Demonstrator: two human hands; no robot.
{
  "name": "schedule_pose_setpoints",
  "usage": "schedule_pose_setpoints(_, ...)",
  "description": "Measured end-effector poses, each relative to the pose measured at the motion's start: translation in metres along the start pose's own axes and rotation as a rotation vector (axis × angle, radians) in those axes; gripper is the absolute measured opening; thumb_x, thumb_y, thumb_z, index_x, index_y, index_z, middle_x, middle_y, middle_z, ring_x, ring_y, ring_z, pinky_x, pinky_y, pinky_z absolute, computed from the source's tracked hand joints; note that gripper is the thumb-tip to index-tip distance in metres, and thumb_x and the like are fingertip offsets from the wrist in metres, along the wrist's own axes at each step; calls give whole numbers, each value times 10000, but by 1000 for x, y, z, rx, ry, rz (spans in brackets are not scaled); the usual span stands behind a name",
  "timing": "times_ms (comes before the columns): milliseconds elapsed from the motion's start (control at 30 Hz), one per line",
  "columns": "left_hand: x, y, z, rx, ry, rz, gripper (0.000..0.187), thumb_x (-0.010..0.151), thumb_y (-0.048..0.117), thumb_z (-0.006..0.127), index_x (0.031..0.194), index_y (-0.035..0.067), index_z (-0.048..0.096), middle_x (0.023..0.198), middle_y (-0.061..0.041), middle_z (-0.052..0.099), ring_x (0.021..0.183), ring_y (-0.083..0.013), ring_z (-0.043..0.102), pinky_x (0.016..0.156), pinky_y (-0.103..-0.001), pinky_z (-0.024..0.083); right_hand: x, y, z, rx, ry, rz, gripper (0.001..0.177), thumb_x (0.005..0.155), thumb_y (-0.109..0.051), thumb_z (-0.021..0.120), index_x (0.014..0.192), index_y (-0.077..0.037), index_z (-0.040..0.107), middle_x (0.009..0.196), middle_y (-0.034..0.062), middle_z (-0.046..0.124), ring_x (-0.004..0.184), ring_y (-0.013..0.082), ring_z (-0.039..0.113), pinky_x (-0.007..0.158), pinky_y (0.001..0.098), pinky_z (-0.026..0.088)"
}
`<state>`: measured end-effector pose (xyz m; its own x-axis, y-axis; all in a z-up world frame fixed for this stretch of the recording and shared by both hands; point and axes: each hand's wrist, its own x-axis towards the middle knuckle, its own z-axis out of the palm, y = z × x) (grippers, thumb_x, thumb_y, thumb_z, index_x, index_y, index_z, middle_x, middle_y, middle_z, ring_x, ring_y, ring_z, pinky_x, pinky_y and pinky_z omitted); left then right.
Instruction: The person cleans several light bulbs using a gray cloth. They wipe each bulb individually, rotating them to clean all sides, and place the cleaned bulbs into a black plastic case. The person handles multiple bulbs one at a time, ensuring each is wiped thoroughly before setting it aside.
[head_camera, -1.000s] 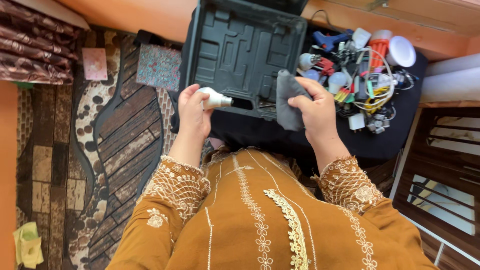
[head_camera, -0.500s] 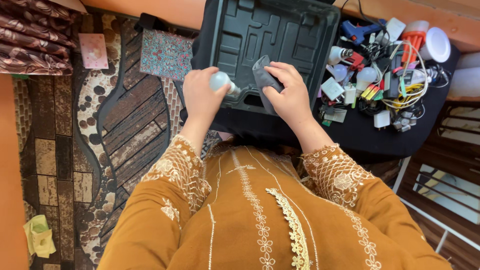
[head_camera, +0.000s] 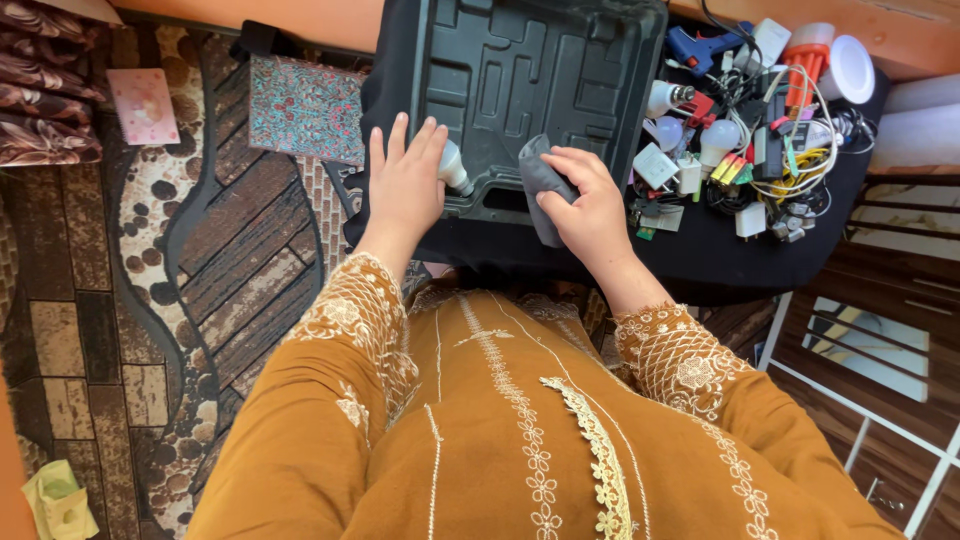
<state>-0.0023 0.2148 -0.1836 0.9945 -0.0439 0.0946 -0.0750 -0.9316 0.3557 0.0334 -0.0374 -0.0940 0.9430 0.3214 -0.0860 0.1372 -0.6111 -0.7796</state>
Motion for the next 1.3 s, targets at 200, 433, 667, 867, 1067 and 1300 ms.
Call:
schedule_pose_setpoints(200, 31, -19, -4, 104, -84, 178, 440, 879, 44, 662, 1299, 173, 697, 1290, -26, 683, 1495, -325, 401, 1255, -581, 148, -11, -2, -6, -12, 4, 53, 432, 833, -140, 718, 1254, -45, 705, 1386, 134, 629, 1311, 302, 590, 1100, 377, 460)
schedule_pose_setpoints(433, 62, -23, -3, 237, -220, 361, 272, 896, 183, 678, 1149, 238, 761, 1160, -73, 699, 1418, -321, 455, 1220, -613, 135, -18, 1, -5, -6, 37, 77, 436, 829, -144, 720, 1253, -45, 704, 1388, 129, 631, 1311, 290, 591, 1100, 372, 460)
schedule_pose_setpoints(667, 30, -12, 7, 59, -176, 155, 606, 821, 156, 717, 1416, 186, 610, 1440, -106, 558, 1491, -324, 345, 1208, -626, 138, -24, 2, -5, 1, 62, 60, 433, 830, -135, 726, 1252, -41, 708, 1378, 126, 641, 1317, 292, 596, 1112, 369, 460)
schedule_pose_setpoints(867, 21, 1, -6, -7, -256, 36, 940, 701, 217, 785, 1556, 148, 398, 1622, -126, 352, 1516, -327, 262, 1195, -625, 143, -25, 2, -12, 1, 104, 76, 439, 829, -127, 730, 1259, -41, 705, 1383, 130, 637, 1306, 288, 599, 1101, 366, 464)
schedule_pose_setpoints(1067, 30, 5, -6, -66, -209, -41, 876, 761, 253, 809, 1537, 115, 428, 1613, -145, 372, 1502, -348, 300, 1201, -631, 174, -30, 10, -21, 28, 115, 68, 437, 831, -125, 733, 1259, -40, 705, 1382, 131, 635, 1304, 286, 600, 1105, 364, 462)
schedule_pose_setpoints(1300, 42, 36, -12, -134, -110, -76, 828, 807, 246, 809, 1531, 76, 445, 1606, -170, 380, 1497, -377, 311, 1210, -618, 190, -40, 41, -42, 60, 178, 75, 432, 835, -101, 741, 1258, -22, 702, 1384, 134, 641, 1319, 289, 591, 1132, 372, 444)
